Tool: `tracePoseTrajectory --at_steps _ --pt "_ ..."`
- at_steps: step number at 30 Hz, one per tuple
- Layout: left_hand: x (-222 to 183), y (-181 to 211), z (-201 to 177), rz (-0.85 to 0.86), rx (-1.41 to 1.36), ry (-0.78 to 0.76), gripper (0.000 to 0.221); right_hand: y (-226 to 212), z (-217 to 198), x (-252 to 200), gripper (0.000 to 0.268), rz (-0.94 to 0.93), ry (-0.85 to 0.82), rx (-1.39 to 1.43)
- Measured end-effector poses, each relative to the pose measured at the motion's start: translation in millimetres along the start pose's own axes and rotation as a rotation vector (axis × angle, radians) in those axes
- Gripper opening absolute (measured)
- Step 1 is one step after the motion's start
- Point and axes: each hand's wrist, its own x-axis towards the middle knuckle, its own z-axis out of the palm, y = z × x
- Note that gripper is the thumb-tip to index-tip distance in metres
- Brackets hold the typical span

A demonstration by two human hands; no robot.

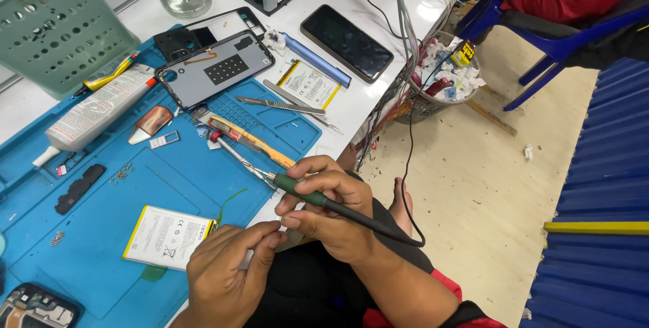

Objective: Soldering a wire onto a mobile phone battery at a repair bench

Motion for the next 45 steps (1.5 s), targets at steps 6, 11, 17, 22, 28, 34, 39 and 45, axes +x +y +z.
tracePoseTrajectory --at_steps 6,11,17,22,28,34,39,45 --pt "-2 -1 3 -0.006 0.006 0.055 0.013 4 -5 1 0.035 -0.033 0.014 -0.019" --pt "-4 -2 5 0.008 0.027 0.068 0.012 4 -4 0 0.035 -0.032 0.022 0.017" --pt "-3 -4 5 0.059 0.054 0.063 0.011 2 -3 1 0.032 -0.022 0.037 0.017" --pt "-2 0 5 0.060 0.047 0.067 0.010 3 -4 -1 0.030 0.010 0.078 -0.010" --pt "-3 -4 6 0.103 0.081 0.097 0.010 6 -8 -2 0.032 0.009 0.109 -0.006" --pt "2 -3 2 0.216 0.134 0.054 0.009 10 -10 0 0.032 -0.013 0.140 -0.034" --pt "6 -1 -1 0.282 0.140 0.002 0.009 13 -11 0 0.033 -0.039 0.157 -0.045" --pt "11 5 -3 0.286 0.149 -0.015 0.011 16 -13 0 0.034 -0.045 0.168 -0.039"
